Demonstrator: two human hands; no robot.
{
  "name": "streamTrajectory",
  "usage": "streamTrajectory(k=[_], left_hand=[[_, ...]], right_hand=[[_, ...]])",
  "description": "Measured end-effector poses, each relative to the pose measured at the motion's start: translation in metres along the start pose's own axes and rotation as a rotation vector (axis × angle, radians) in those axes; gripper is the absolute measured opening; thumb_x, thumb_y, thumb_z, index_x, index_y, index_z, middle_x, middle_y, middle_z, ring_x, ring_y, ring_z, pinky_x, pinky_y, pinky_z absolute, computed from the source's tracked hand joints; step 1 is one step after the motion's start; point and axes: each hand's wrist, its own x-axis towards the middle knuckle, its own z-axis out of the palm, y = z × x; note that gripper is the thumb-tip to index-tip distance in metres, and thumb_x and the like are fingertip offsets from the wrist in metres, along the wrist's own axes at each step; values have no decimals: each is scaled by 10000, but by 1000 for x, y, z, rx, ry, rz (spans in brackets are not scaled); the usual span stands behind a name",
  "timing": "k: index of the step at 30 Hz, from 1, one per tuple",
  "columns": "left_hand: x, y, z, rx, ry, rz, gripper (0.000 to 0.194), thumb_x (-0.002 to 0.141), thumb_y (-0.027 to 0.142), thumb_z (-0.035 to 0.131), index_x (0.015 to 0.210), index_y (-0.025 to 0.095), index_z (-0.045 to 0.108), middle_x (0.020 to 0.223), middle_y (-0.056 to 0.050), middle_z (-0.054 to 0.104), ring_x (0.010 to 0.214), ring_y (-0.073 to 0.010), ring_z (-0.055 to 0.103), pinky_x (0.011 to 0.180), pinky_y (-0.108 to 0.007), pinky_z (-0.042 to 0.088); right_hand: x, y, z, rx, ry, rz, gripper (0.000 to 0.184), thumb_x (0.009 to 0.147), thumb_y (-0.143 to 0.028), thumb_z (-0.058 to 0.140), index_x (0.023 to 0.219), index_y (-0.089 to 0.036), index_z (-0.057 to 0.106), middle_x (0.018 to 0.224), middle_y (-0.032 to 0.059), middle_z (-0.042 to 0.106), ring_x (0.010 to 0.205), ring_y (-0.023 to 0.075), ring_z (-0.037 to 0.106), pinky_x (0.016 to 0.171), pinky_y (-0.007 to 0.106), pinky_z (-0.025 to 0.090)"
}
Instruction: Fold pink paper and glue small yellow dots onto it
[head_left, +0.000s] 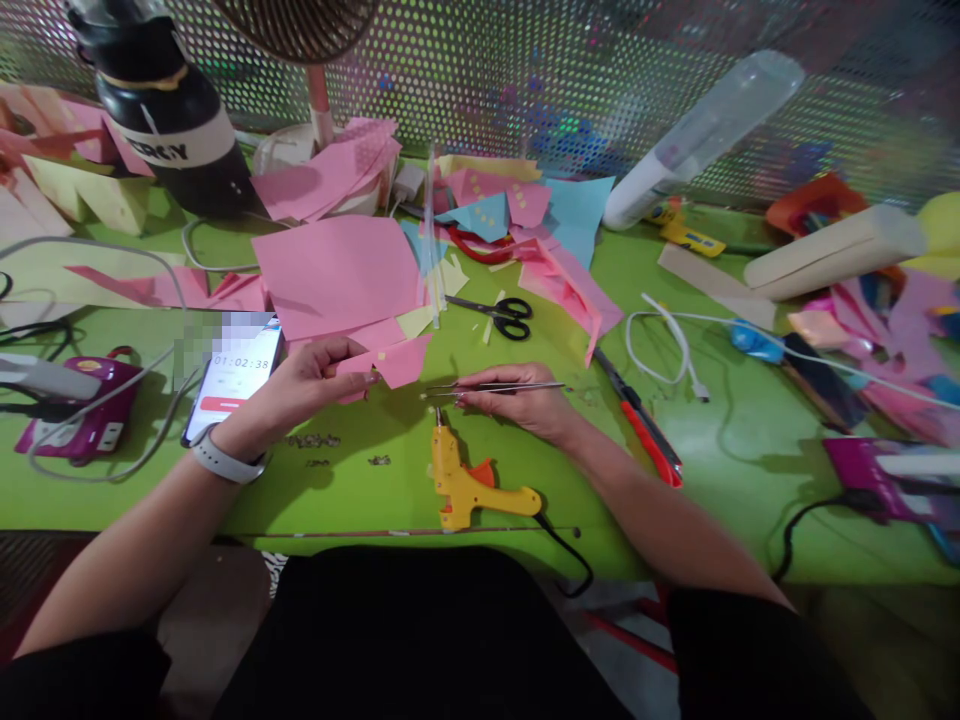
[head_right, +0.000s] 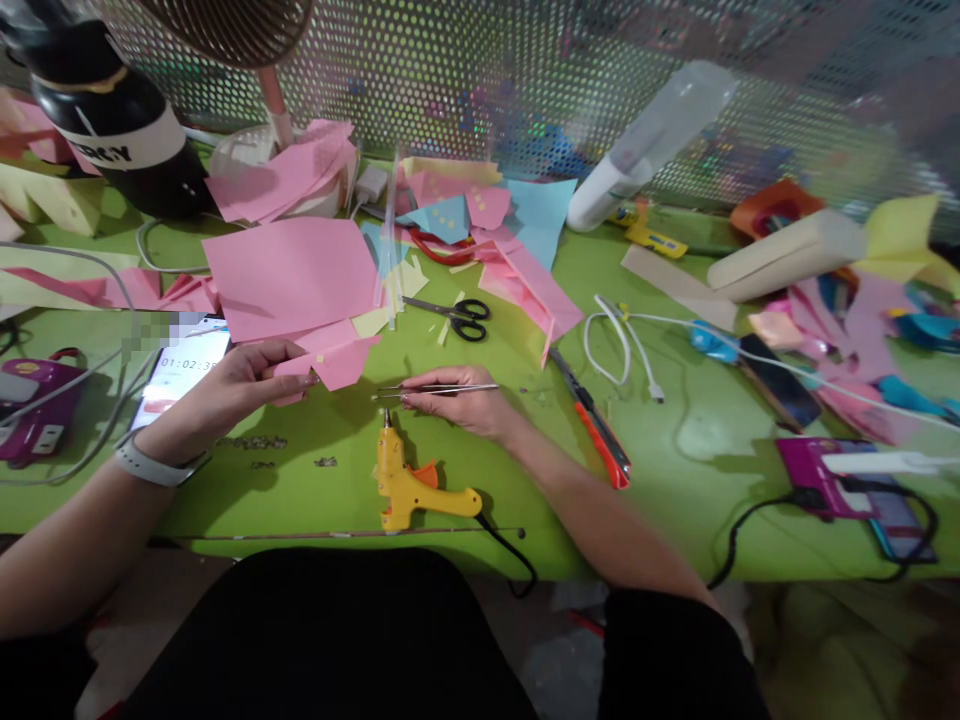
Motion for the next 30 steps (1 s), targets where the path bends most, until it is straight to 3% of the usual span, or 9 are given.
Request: streamTrajectory(k=[10,30], left_hand=[[1,-2,0,-20,-4,-20,194,801,286,709,901,132,649,686,9,590,586,-81,513,544,-202,396],[2,-6,-2,5,-36,-7,231,808,325,711,925,133,657,716,0,616,594,-83,535,537,-186,405]], right_hand=[[1,0,0,14,-22,-3,333,681,-371,844,966,-209,784,859,53,791,801,210,763,819,381,630],[3,2,2,77,-8,10,298,652,-375,864,881,-202,782,811,42,787,763,182,760,768,327,636]])
